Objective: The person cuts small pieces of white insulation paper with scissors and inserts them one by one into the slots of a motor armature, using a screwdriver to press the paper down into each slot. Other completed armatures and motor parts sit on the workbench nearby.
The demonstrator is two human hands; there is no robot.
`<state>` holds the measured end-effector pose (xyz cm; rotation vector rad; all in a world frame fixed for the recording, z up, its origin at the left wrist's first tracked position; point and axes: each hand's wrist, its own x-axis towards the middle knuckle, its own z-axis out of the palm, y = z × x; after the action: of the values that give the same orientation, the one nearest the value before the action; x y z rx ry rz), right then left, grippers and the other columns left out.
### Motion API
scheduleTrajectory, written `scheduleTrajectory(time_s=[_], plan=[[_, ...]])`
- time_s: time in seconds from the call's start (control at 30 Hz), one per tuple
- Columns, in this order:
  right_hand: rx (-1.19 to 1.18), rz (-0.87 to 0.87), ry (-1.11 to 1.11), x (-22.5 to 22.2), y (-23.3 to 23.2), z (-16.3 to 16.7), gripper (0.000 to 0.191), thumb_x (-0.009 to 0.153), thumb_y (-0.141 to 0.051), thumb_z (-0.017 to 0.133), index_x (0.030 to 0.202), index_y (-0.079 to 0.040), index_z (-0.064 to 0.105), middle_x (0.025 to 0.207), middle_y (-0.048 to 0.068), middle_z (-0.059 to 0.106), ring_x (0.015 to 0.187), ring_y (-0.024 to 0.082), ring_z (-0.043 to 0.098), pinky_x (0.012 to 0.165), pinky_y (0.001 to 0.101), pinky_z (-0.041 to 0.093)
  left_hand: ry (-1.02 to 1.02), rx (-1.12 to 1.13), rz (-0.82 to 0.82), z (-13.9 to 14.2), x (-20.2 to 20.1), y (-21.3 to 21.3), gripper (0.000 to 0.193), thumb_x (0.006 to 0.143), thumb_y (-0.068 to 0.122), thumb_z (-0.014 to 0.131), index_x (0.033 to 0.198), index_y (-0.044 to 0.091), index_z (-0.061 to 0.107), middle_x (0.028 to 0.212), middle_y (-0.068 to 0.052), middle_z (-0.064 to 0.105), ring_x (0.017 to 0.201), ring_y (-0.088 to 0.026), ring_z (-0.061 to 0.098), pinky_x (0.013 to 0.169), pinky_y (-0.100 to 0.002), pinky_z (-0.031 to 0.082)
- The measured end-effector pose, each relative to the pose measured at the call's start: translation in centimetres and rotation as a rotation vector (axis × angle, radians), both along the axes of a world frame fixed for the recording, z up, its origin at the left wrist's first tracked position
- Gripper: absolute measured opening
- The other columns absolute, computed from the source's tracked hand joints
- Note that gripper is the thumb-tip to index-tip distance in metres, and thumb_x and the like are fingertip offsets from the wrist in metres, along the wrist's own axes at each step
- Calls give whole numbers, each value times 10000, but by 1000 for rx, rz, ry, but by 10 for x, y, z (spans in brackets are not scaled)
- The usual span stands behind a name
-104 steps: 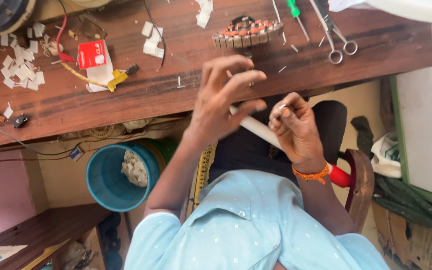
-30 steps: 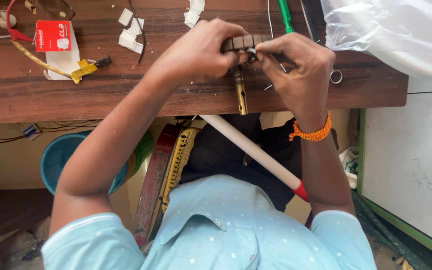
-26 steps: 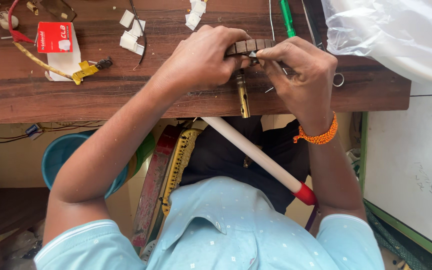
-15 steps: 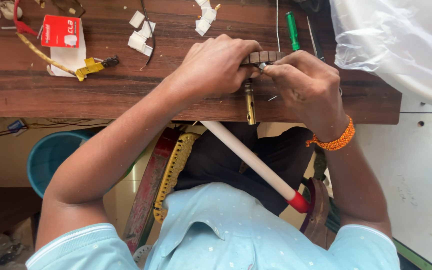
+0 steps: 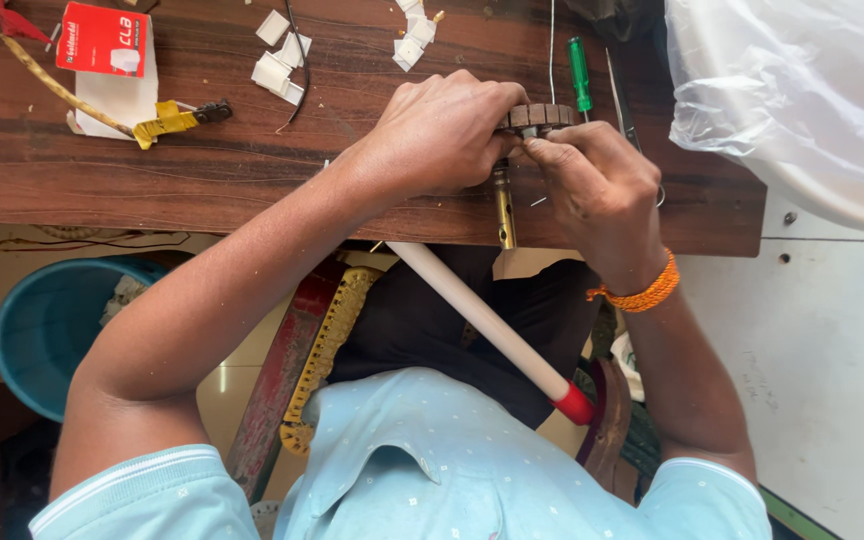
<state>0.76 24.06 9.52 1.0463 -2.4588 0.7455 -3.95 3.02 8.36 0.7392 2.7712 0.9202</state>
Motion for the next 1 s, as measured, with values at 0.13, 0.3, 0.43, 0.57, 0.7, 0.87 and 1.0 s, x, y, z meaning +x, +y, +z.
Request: scheduleTrajectory(time_s=[0.13,0.3,0.43,0.57,0.7,0.87,1.0], plan=[[16,-74,104,1,-7,-12,306,899,159,773,1150,-8,718,1088,130,692,963,277,722,807,366,610,-31,17,-16,-2,-4,-3,232,878,239,707,1042,82,660,911,-169,731,868,-402,713,694,-547,546],[-37,-105,202,-2,-14,-22,344,854,181,770,1137,-9,725,1073,123,695,953,280,725,801,373,616,-57,6,-36,-3,-9,-5,230,912,286,684,1008,80,649,896,-166,731,871,-399,713,701,-549,543],[-36,-146,242,0,-22,-24,317,879,151,796,1134,-28,740,1048,92,692,946,253,684,778,360,596,-41,3,-64,-6,-11,-8,224,931,287,665,1025,84,651,893,-158,731,874,-394,711,711,-546,543],[11,-262,239,15,-29,-24,282,882,75,842,1109,-73,764,999,46,679,969,227,579,794,382,540,-14,15,-178,-8,-12,-13,267,954,292,656,1116,82,633,907,-148,736,881,-367,719,748,-516,543],[-221,-341,211,26,-32,-26,349,910,-117,877,1206,-59,701,1090,96,603,1103,220,534,946,419,486,20,111,-353,-10,-8,-24,389,934,363,687,1218,104,625,930,-119,755,877,-354,719,761,-497,528],[-479,-214,-417,24,-17,-20,406,979,-273,792,1322,-91,675,1299,59,664,1204,171,627,1007,315,567,205,189,-164,-16,22,-23,412,970,386,713,1258,102,633,1004,-110,751,930,-322,723,766,-469,544],[-398,-227,-507,26,-9,-20,444,942,-194,839,1353,-72,723,1268,57,740,1092,183,613,984,329,551,555,269,131,-31,65,-9,459,964,380,753,1258,56,611,1123,-92,717,1001,-273,684,841,-404,559]])
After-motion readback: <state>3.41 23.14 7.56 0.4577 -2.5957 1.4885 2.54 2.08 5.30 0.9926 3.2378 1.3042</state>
